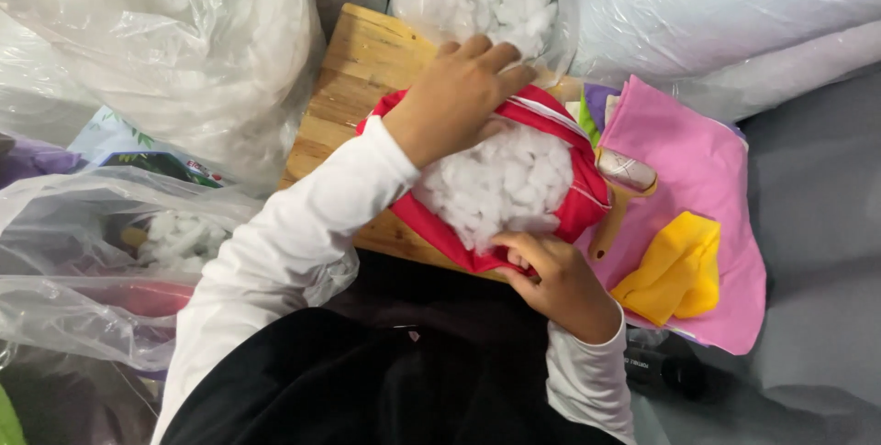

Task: Stuffing a red pillowcase with white fiberfill and patting it to distribute the material evenly.

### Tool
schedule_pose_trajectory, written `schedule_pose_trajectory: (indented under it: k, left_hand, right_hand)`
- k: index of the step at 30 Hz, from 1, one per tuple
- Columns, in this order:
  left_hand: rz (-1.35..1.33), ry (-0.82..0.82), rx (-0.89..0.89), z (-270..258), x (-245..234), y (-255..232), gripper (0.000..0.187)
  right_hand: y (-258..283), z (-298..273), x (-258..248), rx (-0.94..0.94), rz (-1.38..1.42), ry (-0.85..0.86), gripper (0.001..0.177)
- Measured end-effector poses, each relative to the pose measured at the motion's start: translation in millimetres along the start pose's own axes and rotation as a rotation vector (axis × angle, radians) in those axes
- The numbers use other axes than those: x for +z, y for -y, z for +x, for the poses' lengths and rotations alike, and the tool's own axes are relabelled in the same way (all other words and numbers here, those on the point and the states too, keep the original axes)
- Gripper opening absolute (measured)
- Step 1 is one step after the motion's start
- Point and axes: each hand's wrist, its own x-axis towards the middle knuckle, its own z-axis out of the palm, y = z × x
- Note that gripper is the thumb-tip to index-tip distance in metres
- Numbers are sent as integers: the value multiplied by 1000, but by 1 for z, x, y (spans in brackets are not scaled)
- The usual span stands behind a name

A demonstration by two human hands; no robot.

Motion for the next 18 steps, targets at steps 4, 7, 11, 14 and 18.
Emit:
schedule_pose_trajectory:
  k: [4,7,11,14,18]
  left_hand:
    - [-100,95,-115,35,63,27,18]
    - [-822,-176,-135,39,36,46,54]
    - [-943,-126,-324,21,33,38,53]
    - [-956,-59,-300,8,16,17,23]
    - [-927,-148,-212,4,-2,4,16]
  right_hand:
    - [3,-8,-13,-28,26,-43,29]
    - [0,-16,-20,-45,52,-93,11]
    - [4,-13,-22,-80,48,-156,9]
    - [12,-4,-19,-91,48,-233,14]
    - [29,31,-23,-152,-148,-393,15]
